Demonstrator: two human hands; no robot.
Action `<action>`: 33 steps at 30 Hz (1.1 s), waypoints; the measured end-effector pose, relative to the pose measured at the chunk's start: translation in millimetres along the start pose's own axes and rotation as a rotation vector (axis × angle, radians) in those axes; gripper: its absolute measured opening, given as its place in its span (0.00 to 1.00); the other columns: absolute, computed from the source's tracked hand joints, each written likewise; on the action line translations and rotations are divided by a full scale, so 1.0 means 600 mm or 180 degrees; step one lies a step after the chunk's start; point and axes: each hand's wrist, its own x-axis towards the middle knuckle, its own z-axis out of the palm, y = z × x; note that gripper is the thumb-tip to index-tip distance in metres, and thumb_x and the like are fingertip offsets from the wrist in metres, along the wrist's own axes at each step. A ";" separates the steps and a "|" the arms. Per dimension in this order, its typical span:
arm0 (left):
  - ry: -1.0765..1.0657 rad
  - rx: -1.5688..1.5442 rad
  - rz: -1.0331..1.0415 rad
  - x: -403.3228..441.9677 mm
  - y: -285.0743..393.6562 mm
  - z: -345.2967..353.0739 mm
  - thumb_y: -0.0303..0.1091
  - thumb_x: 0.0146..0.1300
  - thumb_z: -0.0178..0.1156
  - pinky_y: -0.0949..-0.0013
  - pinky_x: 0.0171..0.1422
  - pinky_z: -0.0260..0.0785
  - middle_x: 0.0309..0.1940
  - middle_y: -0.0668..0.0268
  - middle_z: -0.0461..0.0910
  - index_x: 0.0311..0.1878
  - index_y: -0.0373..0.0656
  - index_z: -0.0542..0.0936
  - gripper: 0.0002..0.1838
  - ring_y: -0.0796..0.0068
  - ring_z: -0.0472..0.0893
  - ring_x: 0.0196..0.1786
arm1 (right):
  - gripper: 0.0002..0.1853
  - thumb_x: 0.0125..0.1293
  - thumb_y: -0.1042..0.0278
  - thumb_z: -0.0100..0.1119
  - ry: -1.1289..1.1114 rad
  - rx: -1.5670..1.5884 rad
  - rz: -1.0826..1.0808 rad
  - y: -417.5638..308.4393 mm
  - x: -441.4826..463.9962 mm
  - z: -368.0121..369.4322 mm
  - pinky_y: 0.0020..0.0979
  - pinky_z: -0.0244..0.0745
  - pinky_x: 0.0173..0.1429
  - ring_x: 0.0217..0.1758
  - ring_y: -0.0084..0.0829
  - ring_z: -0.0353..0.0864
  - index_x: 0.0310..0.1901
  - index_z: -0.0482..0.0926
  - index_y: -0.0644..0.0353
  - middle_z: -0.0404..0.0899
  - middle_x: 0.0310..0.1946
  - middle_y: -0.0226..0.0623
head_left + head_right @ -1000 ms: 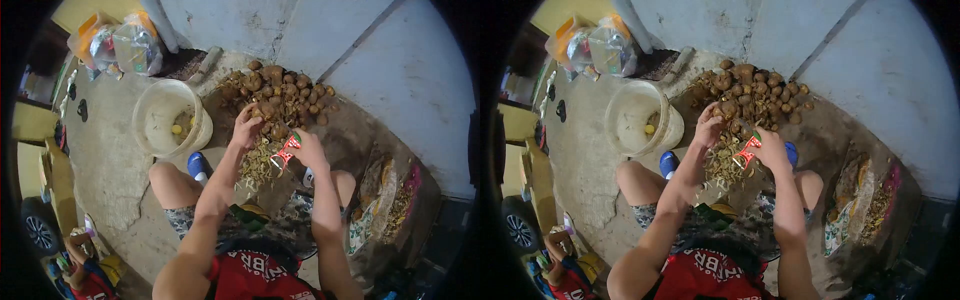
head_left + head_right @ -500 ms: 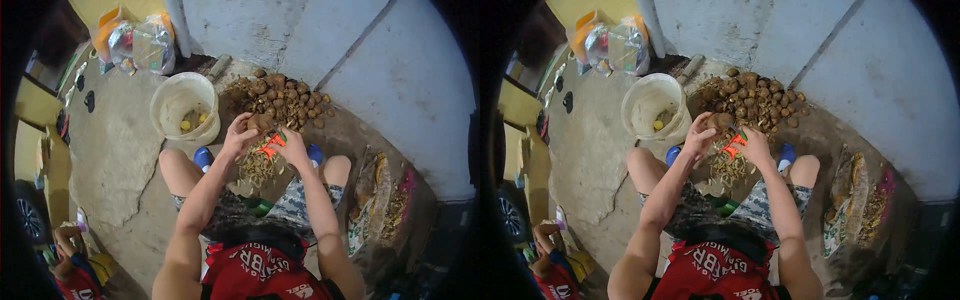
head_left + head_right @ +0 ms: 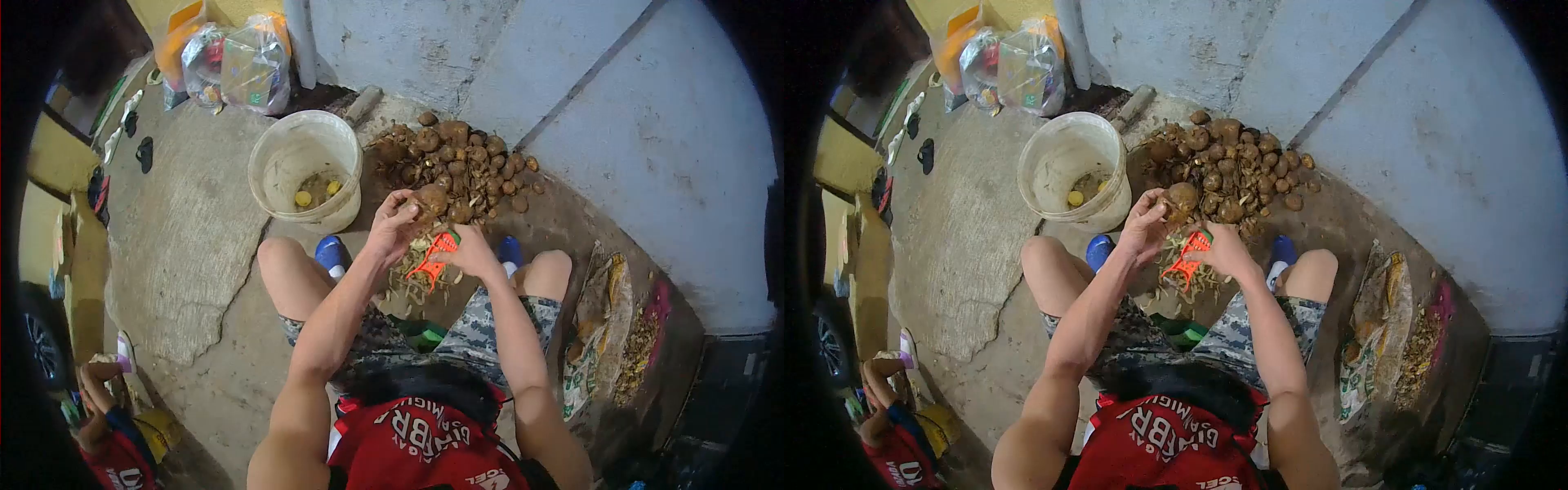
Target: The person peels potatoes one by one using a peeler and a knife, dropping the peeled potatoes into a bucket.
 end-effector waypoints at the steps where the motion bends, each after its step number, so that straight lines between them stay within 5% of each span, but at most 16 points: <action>1: -0.0038 -0.0036 0.0006 0.001 0.000 0.006 0.27 0.64 0.65 0.51 0.64 0.74 0.53 0.63 0.77 0.55 0.44 0.72 0.18 0.63 0.79 0.57 | 0.31 0.48 0.56 0.80 0.0110 0.0051 -0.0008 -0.006 -0.003 -0.008 0.44 0.75 0.56 0.51 0.50 0.82 0.52 0.81 0.61 0.84 0.43 0.52; 5: -0.0088 -0.0107 -0.0119 0.006 -0.005 0.007 0.28 0.64 0.65 0.50 0.63 0.75 0.53 0.63 0.77 0.55 0.44 0.72 0.18 0.63 0.79 0.56 | 0.31 0.47 0.57 0.81 0.0721 -0.0372 -0.0105 0.027 -0.003 0.003 0.42 0.76 0.53 0.48 0.46 0.84 0.51 0.81 0.62 0.85 0.42 0.50; 7: -0.0081 -0.0193 -0.0256 0.003 -0.001 0.013 0.30 0.65 0.65 0.49 0.61 0.76 0.52 0.64 0.78 0.54 0.45 0.72 0.17 0.63 0.79 0.56 | 0.31 0.46 0.58 0.82 0.0898 0.0525 0.0225 0.054 0.002 0.005 0.39 0.76 0.52 0.45 0.40 0.85 0.50 0.81 0.63 0.85 0.41 0.48; 14: -0.0040 -0.0059 -0.0386 0.001 0.003 0.031 0.40 0.69 0.61 0.52 0.61 0.76 0.59 0.61 0.78 0.63 0.45 0.73 0.22 0.58 0.79 0.60 | 0.29 0.47 0.59 0.82 0.0710 0.0937 0.0287 0.062 -0.005 -0.011 0.36 0.76 0.53 0.46 0.36 0.84 0.49 0.81 0.64 0.85 0.42 0.45; 22: -0.0181 -0.0350 -0.0811 0.017 -0.007 -0.017 0.48 0.74 0.52 0.62 0.57 0.76 0.54 0.50 0.78 0.64 0.37 0.70 0.26 0.60 0.80 0.49 | 0.29 0.49 0.58 0.79 0.0622 0.0146 0.0149 0.057 -0.005 0.004 0.42 0.72 0.59 0.53 0.49 0.81 0.51 0.81 0.62 0.83 0.46 0.50; 33: -0.0031 -0.0613 -0.1037 0.021 -0.014 -0.017 0.53 0.75 0.48 0.65 0.49 0.75 0.52 0.50 0.78 0.63 0.35 0.70 0.29 0.63 0.79 0.46 | 0.32 0.49 0.52 0.78 0.0275 0.0046 0.0220 0.063 -0.001 0.017 0.45 0.71 0.61 0.57 0.52 0.77 0.53 0.80 0.62 0.81 0.49 0.54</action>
